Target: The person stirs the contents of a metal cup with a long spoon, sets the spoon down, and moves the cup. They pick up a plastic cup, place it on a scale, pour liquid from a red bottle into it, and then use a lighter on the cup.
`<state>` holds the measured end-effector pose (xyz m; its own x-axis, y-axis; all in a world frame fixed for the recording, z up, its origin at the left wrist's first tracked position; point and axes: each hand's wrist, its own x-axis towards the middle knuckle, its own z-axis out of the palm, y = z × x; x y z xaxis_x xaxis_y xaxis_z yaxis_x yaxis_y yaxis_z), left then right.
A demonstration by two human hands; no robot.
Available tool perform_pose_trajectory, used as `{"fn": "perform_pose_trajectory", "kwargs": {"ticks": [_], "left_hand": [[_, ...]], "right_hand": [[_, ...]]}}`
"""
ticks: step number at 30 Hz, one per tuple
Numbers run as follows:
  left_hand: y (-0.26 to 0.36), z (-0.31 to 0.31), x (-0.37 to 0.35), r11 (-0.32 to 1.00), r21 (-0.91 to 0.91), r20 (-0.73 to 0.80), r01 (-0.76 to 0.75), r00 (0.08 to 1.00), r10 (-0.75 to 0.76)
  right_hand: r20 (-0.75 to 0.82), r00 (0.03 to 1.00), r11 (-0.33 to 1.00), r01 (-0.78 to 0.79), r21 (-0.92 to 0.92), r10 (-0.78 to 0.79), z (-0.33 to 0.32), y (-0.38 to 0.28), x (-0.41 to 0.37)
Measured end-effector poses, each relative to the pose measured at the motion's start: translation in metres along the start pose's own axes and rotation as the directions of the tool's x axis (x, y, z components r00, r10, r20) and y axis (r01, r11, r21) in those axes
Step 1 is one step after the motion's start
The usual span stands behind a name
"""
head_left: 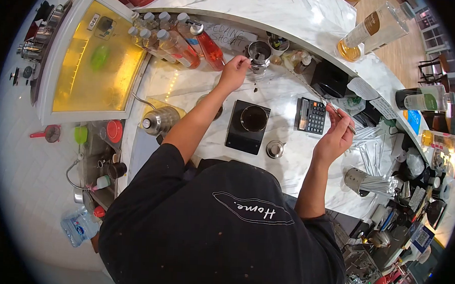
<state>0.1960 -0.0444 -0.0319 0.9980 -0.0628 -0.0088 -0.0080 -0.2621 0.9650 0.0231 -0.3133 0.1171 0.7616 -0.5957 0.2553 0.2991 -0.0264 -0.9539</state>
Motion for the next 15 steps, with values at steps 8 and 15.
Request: {"fn": "perform_pose_trajectory", "kwargs": {"ticks": [8, 15], "left_hand": [[0.008, -0.014, -0.059, 0.990, -0.106, -0.082, 0.092, 0.992, -0.101], [0.008, -0.036, -0.134, 0.986, -0.144, -0.084, 0.087, 0.991, -0.100]], "right_hand": [[-0.036, 0.979, 0.961, -0.188, 0.203, 0.200, 0.006, 0.028, 0.001], [-0.017, 0.909, 0.847, -0.381, 0.371, 0.416, 0.033, 0.083, 0.019]]}}
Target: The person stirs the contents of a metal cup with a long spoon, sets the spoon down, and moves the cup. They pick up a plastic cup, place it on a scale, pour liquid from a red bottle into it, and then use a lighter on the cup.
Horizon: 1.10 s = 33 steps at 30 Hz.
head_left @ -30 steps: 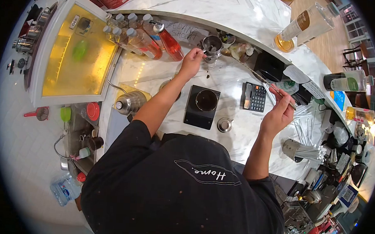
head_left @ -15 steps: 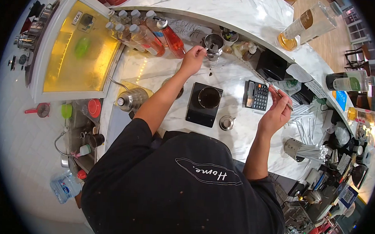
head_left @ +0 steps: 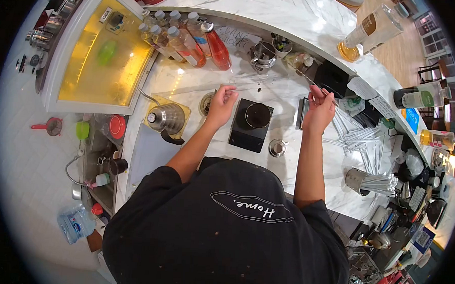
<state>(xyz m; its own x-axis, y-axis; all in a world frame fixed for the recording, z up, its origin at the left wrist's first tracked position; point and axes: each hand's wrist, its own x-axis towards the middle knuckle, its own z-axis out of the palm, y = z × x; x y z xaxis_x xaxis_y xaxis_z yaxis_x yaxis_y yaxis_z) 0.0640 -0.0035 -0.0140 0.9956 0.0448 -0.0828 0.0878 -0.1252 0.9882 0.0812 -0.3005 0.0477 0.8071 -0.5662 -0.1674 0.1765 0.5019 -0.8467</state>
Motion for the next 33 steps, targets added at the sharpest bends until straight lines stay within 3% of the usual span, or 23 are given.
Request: {"fn": "perform_pose_trajectory", "kwargs": {"ticks": [8, 22, 33], "left_hand": [[0.002, -0.011, -0.053, 0.998, -0.064, -0.017, 0.015, 1.000, -0.016], [-0.002, -0.004, -0.066, 0.997, -0.062, 0.022, 0.039, 0.999, -0.037], [-0.007, -0.007, -0.066, 0.994, -0.098, 0.017, 0.054, 0.998, -0.053]], "right_hand": [[0.039, 0.985, 0.985, -0.171, 0.012, 0.171, 0.025, 0.041, 0.020], [0.044, 0.916, 0.915, -0.400, 0.056, 0.398, 0.018, 0.065, 0.032], [0.081, 0.901, 0.903, -0.429, 0.028, 0.425, 0.023, 0.068, 0.034]]}}
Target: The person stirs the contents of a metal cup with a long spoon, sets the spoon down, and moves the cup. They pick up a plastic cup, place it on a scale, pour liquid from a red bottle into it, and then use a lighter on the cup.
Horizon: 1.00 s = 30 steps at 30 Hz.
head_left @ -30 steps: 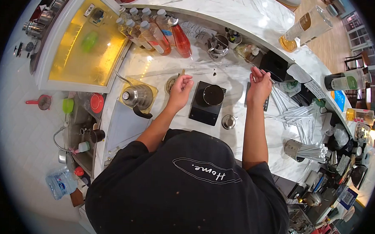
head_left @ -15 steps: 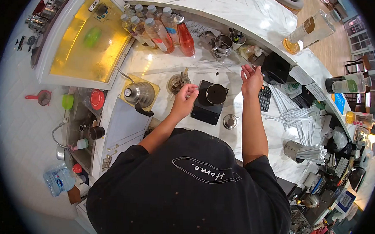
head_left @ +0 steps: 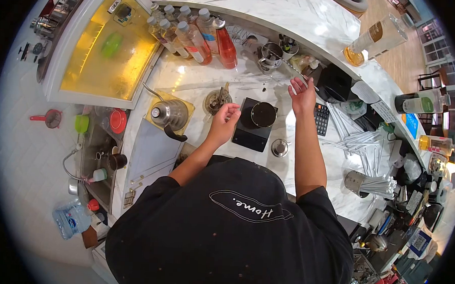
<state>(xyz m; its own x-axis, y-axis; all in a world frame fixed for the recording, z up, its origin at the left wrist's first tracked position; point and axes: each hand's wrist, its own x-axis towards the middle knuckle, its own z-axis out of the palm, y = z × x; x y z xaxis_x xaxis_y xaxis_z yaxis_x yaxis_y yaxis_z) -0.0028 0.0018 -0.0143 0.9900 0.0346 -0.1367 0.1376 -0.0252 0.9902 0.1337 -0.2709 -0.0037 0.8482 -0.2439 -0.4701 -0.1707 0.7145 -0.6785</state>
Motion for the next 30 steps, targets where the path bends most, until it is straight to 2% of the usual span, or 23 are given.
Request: {"fn": "perform_pose_trajectory", "kwargs": {"ticks": [5, 8, 10, 13, 17, 19, 24, 26, 28, 30], "left_hand": [[0.001, -0.003, -0.004, 0.999, 0.034, 0.004, 0.008, 1.000, -0.008], [0.002, -0.003, -0.006, 0.994, 0.082, 0.053, 0.069, 0.996, -0.073], [-0.002, 0.001, -0.006, 1.000, 0.023, 0.002, 0.006, 1.000, -0.006], [-0.003, 0.001, -0.005, 1.000, 0.010, 0.012, 0.004, 1.000, -0.004], [0.000, 0.000, -0.006, 0.999, 0.038, 0.013, -0.002, 1.000, 0.001], [0.000, 0.000, -0.007, 0.999, 0.052, 0.001, -0.014, 1.000, 0.014], [-0.001, -0.003, -0.008, 0.999, 0.034, 0.010, 0.001, 1.000, -0.001], [-0.001, -0.006, -0.003, 1.000, 0.028, 0.017, -0.001, 1.000, 0.000], [0.007, -0.008, 0.015, 0.999, 0.032, 0.062, -0.021, 0.998, 0.019], [0.025, 0.001, 0.046, 0.996, 0.066, 0.038, -0.056, 0.998, 0.054]], "right_hand": [[0.019, 1.000, 1.000, -0.002, -0.022, 0.002, -0.007, -0.003, 0.001], [0.022, 1.000, 0.999, 0.019, -0.044, -0.018, -0.010, -0.005, 0.002], [0.003, 1.000, 1.000, -0.023, -0.011, 0.023, -0.010, -0.005, 0.003], [-0.015, 0.998, 0.998, -0.058, 0.025, 0.058, -0.011, -0.002, 0.004], [0.020, 0.999, 0.995, -0.027, 0.099, 0.025, -0.014, -0.003, 0.010], [0.054, 0.994, 0.989, 0.093, 0.112, -0.099, -0.012, -0.010, 0.008], [0.054, 0.974, 0.974, 0.218, 0.060, -0.222, -0.020, -0.037, -0.037], [0.041, 0.945, 0.946, 0.323, 0.013, -0.323, -0.032, -0.045, -0.058], [0.018, 0.937, 0.937, 0.347, 0.026, -0.348, -0.045, -0.052, -0.080], [-0.006, 0.930, 0.929, 0.367, 0.037, -0.367, -0.057, -0.055, -0.099]]}}
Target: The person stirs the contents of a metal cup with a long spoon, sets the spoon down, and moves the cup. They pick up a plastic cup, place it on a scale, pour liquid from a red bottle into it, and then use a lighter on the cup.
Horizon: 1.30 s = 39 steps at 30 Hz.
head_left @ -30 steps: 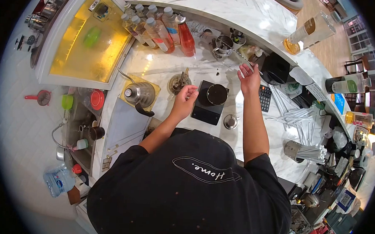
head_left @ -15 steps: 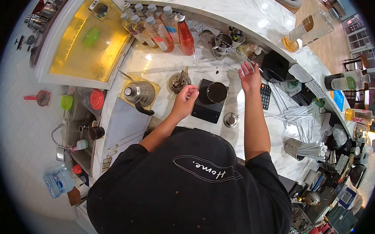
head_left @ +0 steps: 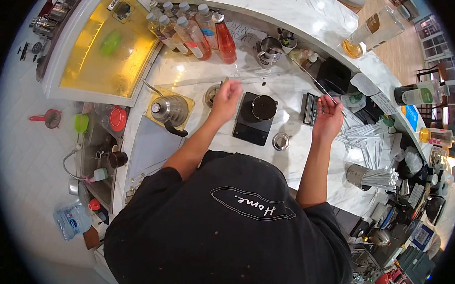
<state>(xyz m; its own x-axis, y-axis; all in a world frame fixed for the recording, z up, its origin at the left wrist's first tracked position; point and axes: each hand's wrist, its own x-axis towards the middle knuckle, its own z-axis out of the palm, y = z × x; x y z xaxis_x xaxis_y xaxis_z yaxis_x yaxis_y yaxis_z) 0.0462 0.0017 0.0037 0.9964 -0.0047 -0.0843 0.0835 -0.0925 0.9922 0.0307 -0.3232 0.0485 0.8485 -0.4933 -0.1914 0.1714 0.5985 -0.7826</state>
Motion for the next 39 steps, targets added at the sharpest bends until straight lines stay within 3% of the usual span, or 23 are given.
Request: {"fn": "perform_pose_trajectory", "kwargs": {"ticks": [3, 5, 6, 8, 9, 13, 15, 22, 25, 27, 32, 36, 39], "left_hand": [[0.008, 0.020, 0.061, 0.995, -0.002, -0.049, -0.095, 0.994, 0.095], [0.014, 0.033, 0.095, 0.974, 0.225, -0.126, 0.027, 0.992, 0.001], [0.014, 0.037, 0.106, 0.974, 0.225, -0.120, 0.021, 0.993, 0.006], [0.013, 0.046, 0.124, 0.872, 0.489, -0.118, 0.004, 0.991, 0.061], [0.014, 0.048, 0.131, 0.844, 0.536, -0.080, 0.001, 0.996, 0.050], [0.015, 0.056, 0.144, 0.846, 0.533, -0.086, -0.011, 0.994, 0.067], [0.018, 0.055, 0.146, 0.822, 0.557, -0.087, -0.116, 0.977, 0.197], [0.027, 0.055, 0.147, 0.827, 0.541, -0.067, -0.150, 0.973, 0.220], [0.032, 0.053, 0.147, 0.841, 0.520, -0.086, -0.146, 0.971, 0.221], [0.033, 0.051, 0.148, 0.843, 0.530, -0.048, -0.088, 0.990, 0.134], [0.028, 0.052, 0.150, 0.842, 0.525, -0.087, -0.125, 0.976, 0.200], [0.025, 0.051, 0.150, 0.847, 0.518, -0.078, -0.120, 0.979, 0.186], [0.020, 0.051, 0.150, 0.824, 0.551, -0.057, -0.130, 0.979, 0.193]], "right_hand": [[-0.091, 0.995, 0.999, 0.040, -0.014, -0.041, -0.011, -0.010, -0.012], [-0.119, 0.992, 0.998, 0.045, -0.037, -0.049, -0.017, -0.011, -0.011], [-0.148, 0.988, 0.997, 0.042, -0.059, -0.050, -0.017, -0.013, -0.011], [-0.179, 0.981, 0.994, 0.052, -0.101, -0.070, -0.018, -0.016, -0.010], [-0.188, 0.979, 0.991, 0.057, -0.123, -0.080, -0.020, -0.016, -0.009], [-0.221, 0.972, 0.984, 0.046, -0.172, -0.084, -0.028, -0.009, -0.005], [-0.223, 0.972, 0.984, 0.039, -0.172, -0.077, -0.027, -0.004, -0.003], [-0.188, 0.977, 0.981, 0.061, -0.185, -0.096, -0.014, 0.009, 0.004], [-0.151, 0.981, 0.976, 0.089, -0.198, -0.120, -0.012, 0.020, 0.010], [-0.126, 0.987, 0.976, 0.075, -0.206, -0.103, -0.010, 0.024, 0.011], [-0.082, 0.991, 0.968, 0.080, -0.236, -0.102, 0.005, 0.039, 0.018], [0.010, 0.995, 0.909, 0.093, -0.406, -0.097, 0.026, 0.052, 0.028], [0.119, 0.993, 0.898, 0.045, -0.437, 0.009, 0.042, 0.061, 0.038]]}}
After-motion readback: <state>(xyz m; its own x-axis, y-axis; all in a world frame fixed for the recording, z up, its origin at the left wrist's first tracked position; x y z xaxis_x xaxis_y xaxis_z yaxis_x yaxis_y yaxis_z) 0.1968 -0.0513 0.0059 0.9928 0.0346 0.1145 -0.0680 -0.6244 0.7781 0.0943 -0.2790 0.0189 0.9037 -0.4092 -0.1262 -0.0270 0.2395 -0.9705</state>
